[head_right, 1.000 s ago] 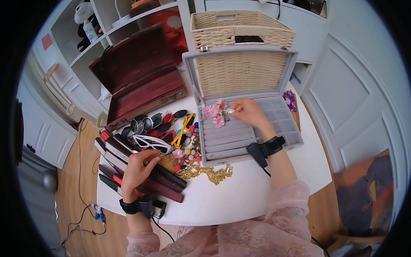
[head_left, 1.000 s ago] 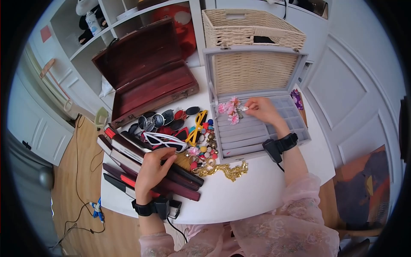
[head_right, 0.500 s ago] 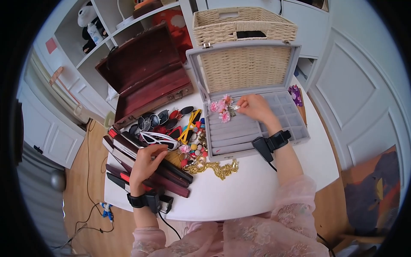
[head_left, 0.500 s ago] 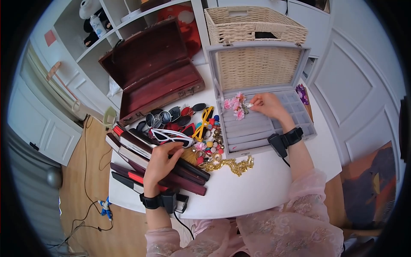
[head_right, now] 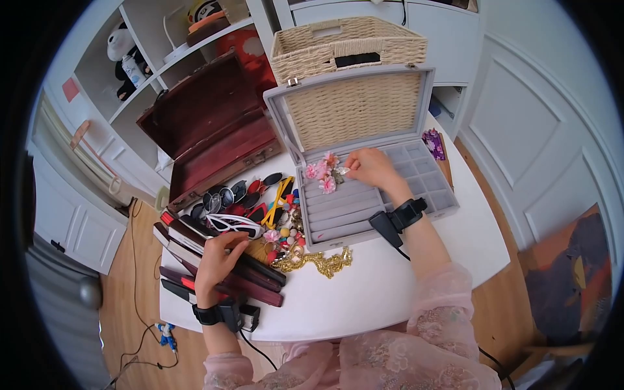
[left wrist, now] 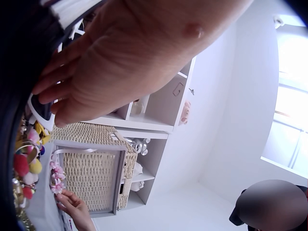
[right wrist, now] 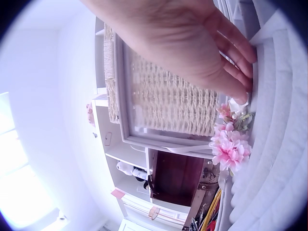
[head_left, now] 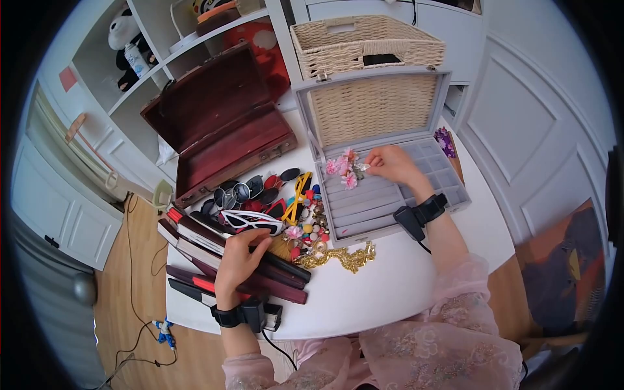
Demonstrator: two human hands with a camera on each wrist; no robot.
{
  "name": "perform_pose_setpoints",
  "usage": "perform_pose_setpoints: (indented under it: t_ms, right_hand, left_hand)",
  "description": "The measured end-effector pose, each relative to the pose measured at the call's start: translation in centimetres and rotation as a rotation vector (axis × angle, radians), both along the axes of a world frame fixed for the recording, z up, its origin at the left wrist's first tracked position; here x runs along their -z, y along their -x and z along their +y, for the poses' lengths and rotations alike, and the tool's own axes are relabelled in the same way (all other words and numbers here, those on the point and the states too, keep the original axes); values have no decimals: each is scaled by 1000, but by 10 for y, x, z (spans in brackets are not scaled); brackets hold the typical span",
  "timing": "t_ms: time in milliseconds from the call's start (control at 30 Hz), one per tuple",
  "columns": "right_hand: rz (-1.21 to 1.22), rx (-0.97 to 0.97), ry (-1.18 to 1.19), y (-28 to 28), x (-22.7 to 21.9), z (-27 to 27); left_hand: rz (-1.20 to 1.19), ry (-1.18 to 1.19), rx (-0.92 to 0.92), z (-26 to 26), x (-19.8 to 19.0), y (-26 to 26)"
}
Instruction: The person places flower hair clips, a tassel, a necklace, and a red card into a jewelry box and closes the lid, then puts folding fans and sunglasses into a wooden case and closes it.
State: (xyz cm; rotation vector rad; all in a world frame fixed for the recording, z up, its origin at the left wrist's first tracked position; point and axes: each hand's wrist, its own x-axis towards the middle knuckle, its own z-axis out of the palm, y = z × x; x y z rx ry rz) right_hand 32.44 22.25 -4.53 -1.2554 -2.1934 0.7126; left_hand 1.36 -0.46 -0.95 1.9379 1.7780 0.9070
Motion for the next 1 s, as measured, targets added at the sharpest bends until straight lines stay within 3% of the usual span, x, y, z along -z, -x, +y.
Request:
perform_pose_setpoints:
  t_ms: [1000]
  right_hand:
    - [-47, -2, 3, 3, -2, -2]
  left_hand:
    - [4, 7, 8, -2, -6, -2]
